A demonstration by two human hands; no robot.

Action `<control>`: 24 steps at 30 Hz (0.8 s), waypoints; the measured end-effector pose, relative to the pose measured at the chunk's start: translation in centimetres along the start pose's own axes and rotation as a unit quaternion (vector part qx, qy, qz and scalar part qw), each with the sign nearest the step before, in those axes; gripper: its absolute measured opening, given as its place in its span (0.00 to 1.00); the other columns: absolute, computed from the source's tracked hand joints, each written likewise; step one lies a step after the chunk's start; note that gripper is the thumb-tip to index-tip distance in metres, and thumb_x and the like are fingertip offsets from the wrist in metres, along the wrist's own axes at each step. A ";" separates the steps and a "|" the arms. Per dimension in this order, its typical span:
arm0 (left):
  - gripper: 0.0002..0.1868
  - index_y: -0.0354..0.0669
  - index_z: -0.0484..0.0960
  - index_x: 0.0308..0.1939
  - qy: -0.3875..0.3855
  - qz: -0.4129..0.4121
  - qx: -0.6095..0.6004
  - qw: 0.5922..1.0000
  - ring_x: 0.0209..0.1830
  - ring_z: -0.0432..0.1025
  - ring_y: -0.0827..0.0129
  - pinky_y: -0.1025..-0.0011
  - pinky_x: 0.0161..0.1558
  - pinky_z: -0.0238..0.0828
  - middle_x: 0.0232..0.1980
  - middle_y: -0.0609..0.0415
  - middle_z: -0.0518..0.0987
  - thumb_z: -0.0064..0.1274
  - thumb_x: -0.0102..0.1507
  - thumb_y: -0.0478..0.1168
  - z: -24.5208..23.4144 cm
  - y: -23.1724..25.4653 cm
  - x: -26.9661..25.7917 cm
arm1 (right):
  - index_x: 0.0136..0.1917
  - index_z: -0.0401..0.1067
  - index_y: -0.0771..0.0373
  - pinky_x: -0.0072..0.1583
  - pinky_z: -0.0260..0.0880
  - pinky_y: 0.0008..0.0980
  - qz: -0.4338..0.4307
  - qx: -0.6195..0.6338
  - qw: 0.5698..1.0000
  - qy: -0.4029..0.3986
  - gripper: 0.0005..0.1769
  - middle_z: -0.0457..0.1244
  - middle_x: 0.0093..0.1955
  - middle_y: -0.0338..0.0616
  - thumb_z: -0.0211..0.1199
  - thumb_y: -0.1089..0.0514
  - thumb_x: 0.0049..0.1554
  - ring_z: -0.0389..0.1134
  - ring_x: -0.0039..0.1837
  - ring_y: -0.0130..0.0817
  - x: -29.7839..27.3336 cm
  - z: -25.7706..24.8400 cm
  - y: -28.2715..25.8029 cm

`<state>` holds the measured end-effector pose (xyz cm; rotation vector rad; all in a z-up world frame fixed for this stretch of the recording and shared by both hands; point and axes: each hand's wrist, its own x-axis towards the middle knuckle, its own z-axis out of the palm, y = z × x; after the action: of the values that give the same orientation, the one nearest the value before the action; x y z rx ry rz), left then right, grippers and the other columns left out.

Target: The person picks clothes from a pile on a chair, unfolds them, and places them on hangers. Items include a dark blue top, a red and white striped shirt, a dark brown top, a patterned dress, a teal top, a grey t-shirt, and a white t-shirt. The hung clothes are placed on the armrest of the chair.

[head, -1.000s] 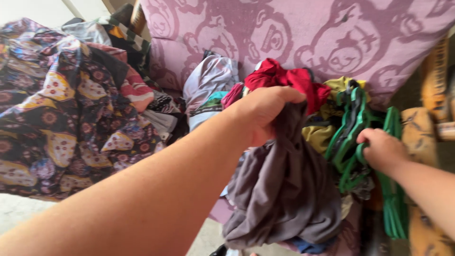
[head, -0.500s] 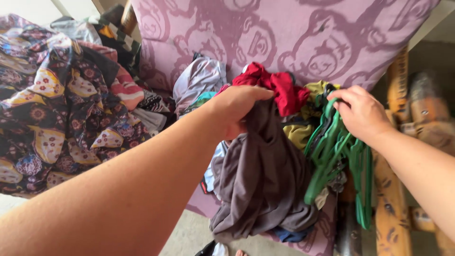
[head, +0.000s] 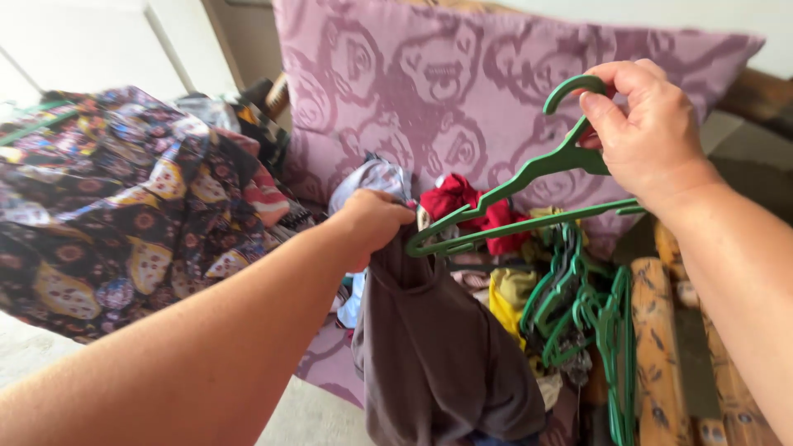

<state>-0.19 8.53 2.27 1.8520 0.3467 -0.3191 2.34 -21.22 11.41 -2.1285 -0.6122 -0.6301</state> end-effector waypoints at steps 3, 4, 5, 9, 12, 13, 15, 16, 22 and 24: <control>0.20 0.46 0.86 0.54 0.008 0.049 0.053 0.997 0.52 0.80 0.59 0.57 0.49 0.75 0.52 0.48 0.85 0.59 0.58 0.45 -1.6 0.2 -1.4 | 0.59 0.73 0.69 0.47 0.76 0.27 -0.046 -0.007 0.998 0.034 0.07 0.61 0.57 0.40 0.61 0.65 0.69 0.71 0.46 0.27 0.2 1.2 -3.3; 0.20 0.46 0.86 0.54 0.015 0.054 0.050 0.997 0.52 0.80 0.59 0.57 0.49 0.75 0.52 0.48 0.85 0.59 0.58 0.45 -2.0 0.3 -1.8 | 0.59 0.73 0.69 0.47 0.76 0.27 -0.055 -0.006 0.998 0.034 0.07 0.61 0.57 0.40 0.61 0.65 0.69 0.71 0.46 0.27 0.0 2.2 -4.3; 0.20 0.47 0.87 0.52 0.041 0.092 0.122 0.987 0.49 0.81 0.57 0.58 0.49 0.76 0.50 0.47 0.85 0.59 0.58 0.47 -2.4 0.3 -2.3 | 0.59 0.73 0.68 0.44 0.76 0.28 -0.063 -0.015 0.997 0.050 0.06 0.61 0.55 0.42 0.61 0.65 0.69 0.71 0.45 0.28 -0.2 3.2 -5.4; 0.18 0.49 0.88 0.47 0.128 0.194 0.295 0.927 0.48 0.80 0.53 0.60 0.52 0.76 0.46 0.45 0.85 0.59 0.56 0.50 -4.8 1.0 -4.7 | 0.57 0.74 0.68 0.40 0.72 0.30 -0.077 -0.018 0.993 0.089 0.07 0.63 0.49 0.43 0.63 0.65 0.66 0.69 0.41 0.30 -1.6 8.2 -9.5; 0.17 0.49 0.88 0.46 0.145 0.209 0.313 0.915 0.51 0.78 0.51 0.57 0.54 0.74 0.47 0.45 0.85 0.56 0.58 0.51 -7.0 2.5 -8.4 | 0.53 0.74 0.66 0.36 0.75 0.28 -0.047 0.061 0.993 0.086 0.05 0.62 0.48 0.40 0.63 0.63 0.62 0.69 0.39 0.28 -1.9 11.6 -12.0; 0.17 0.49 0.88 0.46 0.155 0.210 0.311 0.914 0.51 0.78 0.51 0.57 0.54 0.74 0.47 0.45 0.85 0.56 0.58 0.51 -7.8 2.9 -9.5 | 0.53 0.74 0.66 0.36 0.75 0.28 -0.055 0.066 0.993 0.086 0.05 0.62 0.48 0.40 0.63 0.63 0.62 0.69 0.39 0.28 -1.6 12.2 -12.6; 0.18 0.54 0.85 0.50 0.163 0.204 0.346 0.901 0.54 0.76 0.52 0.52 0.57 0.68 0.49 0.49 0.84 0.54 0.60 0.53 -9.7 3.0 -11.8 | 0.51 0.73 0.62 0.38 0.75 0.27 0.079 0.175 0.978 0.081 0.05 0.64 0.45 0.36 0.63 0.60 0.63 0.67 0.37 0.26 -1.4 13.9 -14.0; 0.18 0.54 0.85 0.50 0.171 0.203 0.345 0.900 0.54 0.76 0.52 0.52 0.57 0.68 0.49 0.49 0.84 0.54 0.60 0.53 -10.9 2.6 -12.5 | 0.51 0.73 0.62 0.38 0.75 0.27 0.073 0.180 0.978 0.079 0.05 0.64 0.45 0.36 0.63 0.60 0.63 0.67 0.37 0.26 -1.1 14.3 -15.1; 0.20 0.56 0.79 0.59 0.158 0.255 0.407 0.863 0.57 0.75 0.50 0.51 0.55 0.71 0.53 0.49 0.82 0.49 0.66 0.55 -16.8 1.1 -16.5 | 0.52 0.71 0.59 0.45 0.76 0.31 0.232 0.360 0.903 0.046 0.07 0.65 0.42 0.37 0.61 0.56 0.62 0.70 0.39 0.28 0.2 17.4 -19.6; 0.21 0.60 0.78 0.60 0.176 0.254 0.427 0.850 0.57 0.75 0.51 0.52 0.55 0.71 0.53 0.50 0.82 0.51 0.65 0.56 -18.4 0.8 -17.7 | 0.54 0.71 0.59 0.47 0.73 0.31 0.295 0.370 0.879 0.054 0.10 0.66 0.43 0.35 0.63 0.55 0.61 0.70 0.43 0.31 0.1 18.9 -20.7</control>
<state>-15.30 24.45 15.26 2.7996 -0.0913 0.3038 -6.07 5.47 12.93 -1.4164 -0.0762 -0.1206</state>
